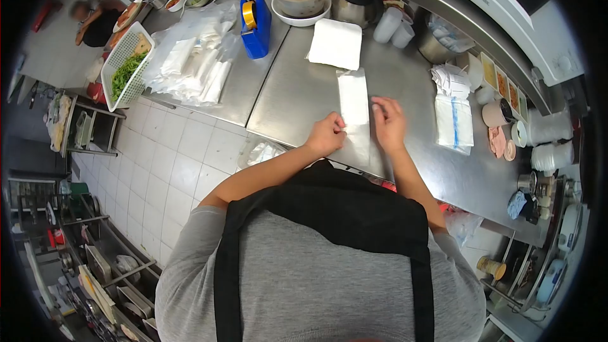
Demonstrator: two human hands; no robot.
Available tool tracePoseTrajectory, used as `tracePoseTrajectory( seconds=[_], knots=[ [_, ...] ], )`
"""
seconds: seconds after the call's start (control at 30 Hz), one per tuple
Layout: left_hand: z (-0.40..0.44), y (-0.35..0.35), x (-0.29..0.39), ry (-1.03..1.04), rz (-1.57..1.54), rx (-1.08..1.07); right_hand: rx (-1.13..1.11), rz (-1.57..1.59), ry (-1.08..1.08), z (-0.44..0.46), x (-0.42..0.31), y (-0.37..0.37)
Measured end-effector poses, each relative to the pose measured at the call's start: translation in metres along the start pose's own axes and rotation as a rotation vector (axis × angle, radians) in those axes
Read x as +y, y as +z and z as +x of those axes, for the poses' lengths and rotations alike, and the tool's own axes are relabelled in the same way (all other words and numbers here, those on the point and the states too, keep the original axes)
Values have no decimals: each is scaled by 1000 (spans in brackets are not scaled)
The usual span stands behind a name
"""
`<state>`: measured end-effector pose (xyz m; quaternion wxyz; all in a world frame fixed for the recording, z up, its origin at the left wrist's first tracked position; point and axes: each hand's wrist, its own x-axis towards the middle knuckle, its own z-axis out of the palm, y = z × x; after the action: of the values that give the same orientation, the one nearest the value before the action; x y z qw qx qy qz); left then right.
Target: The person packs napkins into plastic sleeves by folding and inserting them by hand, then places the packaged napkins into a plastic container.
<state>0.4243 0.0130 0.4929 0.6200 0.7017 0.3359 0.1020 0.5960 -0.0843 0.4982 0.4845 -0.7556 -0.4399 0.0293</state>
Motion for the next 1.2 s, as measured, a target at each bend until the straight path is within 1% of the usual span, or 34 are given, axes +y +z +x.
tracePoseTrajectory(
  seconds=[0.07,0.1,0.17,0.27,0.37,0.4,0.5,0.6,0.7,0.8,0.9,0.93,1.0,1.03,1.1,1.17,1.2],
  knots=[
    [-2,-4,-4,55,89,-20,-89,-117,-227,-10,-3,8],
    [-5,-5,-1,30,113,-37,-136,-176,-341,-14,-9,12],
    [-9,-8,8,-16,159,-68,-177,-235,-337,-24,-13,20],
    [-10,-12,11,455,569,160,-217,-282,-340,-29,-16,22],
    [13,-25,9,886,617,173,-218,-313,-401,-31,-18,21],
    [15,-26,7,805,610,146,-213,-327,-433,-31,-18,19],
    [21,-32,-3,722,639,85,-189,-193,-408,-32,-17,9],
    [28,-33,-5,761,731,68,-169,-136,-335,-35,-6,-11],
    [39,-30,-8,903,817,53,-252,-188,-447,-43,-8,-23],
    [43,-28,-5,1084,812,106,-349,-148,-456,-60,-17,-24],
    [47,-32,-12,1039,857,6,-396,-98,-431,-73,-26,-24],
    [48,-35,-13,1052,845,-19,-390,-91,-384,-73,-21,-28],
    [47,-40,-13,1078,819,-71,-298,-80,-337,-65,-19,-36],
    [45,-41,-13,1064,856,-69,-251,-75,-314,-60,-17,-40],
    [41,-42,-11,1034,932,-63,-304,-156,-377,-57,-15,-44],
    [42,-39,-4,1098,826,-21,-352,-245,-469,-54,-19,-45],
    [43,-38,-1,1128,772,2,-377,-237,-485,-54,-21,-42]
  ],
)
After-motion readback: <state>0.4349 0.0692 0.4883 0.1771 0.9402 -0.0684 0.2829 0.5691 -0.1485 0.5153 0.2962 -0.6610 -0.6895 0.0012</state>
